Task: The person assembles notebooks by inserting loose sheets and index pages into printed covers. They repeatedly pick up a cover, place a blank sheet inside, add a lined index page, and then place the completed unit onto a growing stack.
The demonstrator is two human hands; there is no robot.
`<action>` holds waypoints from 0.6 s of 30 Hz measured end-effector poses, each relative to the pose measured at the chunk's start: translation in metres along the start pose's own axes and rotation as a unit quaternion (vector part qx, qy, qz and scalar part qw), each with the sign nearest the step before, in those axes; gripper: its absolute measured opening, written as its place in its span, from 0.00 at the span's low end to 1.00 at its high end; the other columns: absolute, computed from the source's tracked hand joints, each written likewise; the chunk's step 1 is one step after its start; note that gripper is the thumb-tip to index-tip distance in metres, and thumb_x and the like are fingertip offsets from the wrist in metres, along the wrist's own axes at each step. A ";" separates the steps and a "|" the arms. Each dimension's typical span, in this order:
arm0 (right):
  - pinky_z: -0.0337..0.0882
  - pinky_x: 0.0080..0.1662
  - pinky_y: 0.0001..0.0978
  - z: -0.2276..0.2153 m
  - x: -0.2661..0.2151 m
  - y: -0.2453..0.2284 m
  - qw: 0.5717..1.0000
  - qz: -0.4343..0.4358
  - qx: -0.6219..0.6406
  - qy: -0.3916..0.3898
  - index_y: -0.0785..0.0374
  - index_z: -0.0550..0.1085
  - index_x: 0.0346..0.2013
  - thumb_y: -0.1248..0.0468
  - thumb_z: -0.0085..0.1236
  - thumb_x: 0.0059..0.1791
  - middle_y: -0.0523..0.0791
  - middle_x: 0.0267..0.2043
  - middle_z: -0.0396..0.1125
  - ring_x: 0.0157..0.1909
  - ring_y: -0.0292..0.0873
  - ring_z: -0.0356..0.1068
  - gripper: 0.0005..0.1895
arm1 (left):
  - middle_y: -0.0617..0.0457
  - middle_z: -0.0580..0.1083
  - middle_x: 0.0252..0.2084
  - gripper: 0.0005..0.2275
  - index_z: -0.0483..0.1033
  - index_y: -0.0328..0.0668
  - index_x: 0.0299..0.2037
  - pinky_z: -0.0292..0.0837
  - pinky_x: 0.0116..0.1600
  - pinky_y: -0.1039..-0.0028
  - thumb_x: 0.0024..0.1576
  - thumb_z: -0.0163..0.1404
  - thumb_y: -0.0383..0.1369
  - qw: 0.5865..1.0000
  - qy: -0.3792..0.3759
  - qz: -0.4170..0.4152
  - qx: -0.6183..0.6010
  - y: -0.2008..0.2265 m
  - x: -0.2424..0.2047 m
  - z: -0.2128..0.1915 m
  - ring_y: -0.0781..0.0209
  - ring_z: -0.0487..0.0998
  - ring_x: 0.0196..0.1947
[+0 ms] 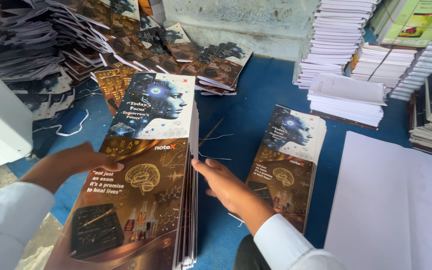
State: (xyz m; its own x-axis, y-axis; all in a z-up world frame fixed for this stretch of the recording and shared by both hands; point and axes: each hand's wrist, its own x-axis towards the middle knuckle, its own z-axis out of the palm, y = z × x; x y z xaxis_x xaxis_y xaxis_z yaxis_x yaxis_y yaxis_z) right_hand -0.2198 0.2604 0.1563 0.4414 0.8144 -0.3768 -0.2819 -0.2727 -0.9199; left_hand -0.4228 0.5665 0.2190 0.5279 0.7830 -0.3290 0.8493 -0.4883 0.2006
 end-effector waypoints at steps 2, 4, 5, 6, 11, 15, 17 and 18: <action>0.58 0.69 0.53 -0.012 -0.003 -0.001 1.000 -0.011 -0.012 0.005 0.62 0.44 0.74 0.37 0.53 0.45 0.51 0.77 0.45 0.76 0.52 0.48 0.54 | 0.30 0.68 0.65 0.47 0.59 0.39 0.69 0.68 0.64 0.46 0.41 0.70 0.50 0.995 0.048 -0.031 0.083 0.031 -0.017 -0.008 0.30 0.71 0.64; 0.61 0.67 0.53 -0.024 -0.009 -0.002 1.000 -0.018 -0.018 0.018 0.63 0.44 0.74 0.37 0.54 0.45 0.51 0.77 0.46 0.75 0.53 0.50 0.55 | 0.37 0.62 0.69 0.48 0.50 0.54 0.74 0.66 0.64 0.43 0.44 0.68 0.47 0.985 0.080 -0.038 0.145 0.076 -0.047 -0.008 0.32 0.65 0.67; 0.62 0.67 0.52 -0.031 -0.014 -0.003 0.999 -0.020 -0.018 0.030 0.62 0.45 0.74 0.37 0.54 0.45 0.51 0.76 0.46 0.75 0.53 0.51 0.54 | 0.42 0.60 0.71 0.47 0.48 0.60 0.75 0.66 0.64 0.43 0.47 0.65 0.46 0.982 0.089 -0.029 0.166 0.099 -0.063 -0.008 0.35 0.63 0.69; 0.63 0.66 0.52 -0.039 -0.018 -0.003 0.999 -0.021 -0.017 0.041 0.62 0.45 0.74 0.37 0.55 0.45 0.50 0.76 0.46 0.75 0.53 0.52 0.54 | 0.46 0.58 0.73 0.45 0.45 0.65 0.76 0.66 0.65 0.43 0.50 0.62 0.46 0.977 0.097 -0.021 0.187 0.122 -0.076 -0.007 0.39 0.60 0.71; 0.67 0.63 0.49 -0.097 -0.042 0.002 0.992 -0.077 -0.022 0.098 0.63 0.53 0.71 0.39 0.55 0.44 0.49 0.74 0.54 0.73 0.51 0.57 0.50 | 0.44 0.61 0.69 0.39 0.49 0.60 0.74 0.62 0.65 0.41 0.52 0.58 0.39 0.969 0.147 0.118 0.162 0.199 -0.107 0.002 0.39 0.60 0.70; 0.69 0.61 0.47 -0.149 -0.068 0.010 0.980 -0.109 -0.040 0.162 0.61 0.60 0.68 0.43 0.55 0.45 0.49 0.71 0.57 0.71 0.50 0.59 0.42 | 0.40 0.66 0.65 0.37 0.56 0.53 0.72 0.63 0.65 0.46 0.50 0.59 0.35 0.955 0.174 0.215 0.105 0.258 -0.107 0.018 0.37 0.64 0.67; 0.69 0.60 0.47 -0.173 -0.087 0.017 0.974 -0.125 -0.057 0.182 0.62 0.63 0.66 0.45 0.54 0.47 0.51 0.69 0.61 0.70 0.49 0.61 0.38 | 0.39 0.69 0.62 0.32 0.62 0.47 0.67 0.66 0.63 0.50 0.50 0.59 0.35 0.937 0.204 0.272 0.079 0.291 -0.108 0.030 0.35 0.67 0.63; 0.68 0.60 0.46 -0.184 -0.097 0.021 0.970 -0.133 -0.066 0.191 0.63 0.64 0.65 0.46 0.54 0.47 0.51 0.68 0.63 0.70 0.49 0.62 0.37 | 0.38 0.70 0.61 0.30 0.65 0.44 0.65 0.67 0.63 0.52 0.50 0.59 0.35 0.926 0.219 0.299 0.065 0.307 -0.108 0.036 0.34 0.69 0.62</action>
State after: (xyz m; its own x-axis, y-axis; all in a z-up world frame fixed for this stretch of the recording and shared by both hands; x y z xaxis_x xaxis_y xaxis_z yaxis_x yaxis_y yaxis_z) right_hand -0.1119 0.0811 0.1535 0.7746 0.6220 -0.1144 -0.0151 -0.1627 -0.9866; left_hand -0.2191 0.3177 0.2827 0.8794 0.4240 0.2167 0.4113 -0.9057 0.1031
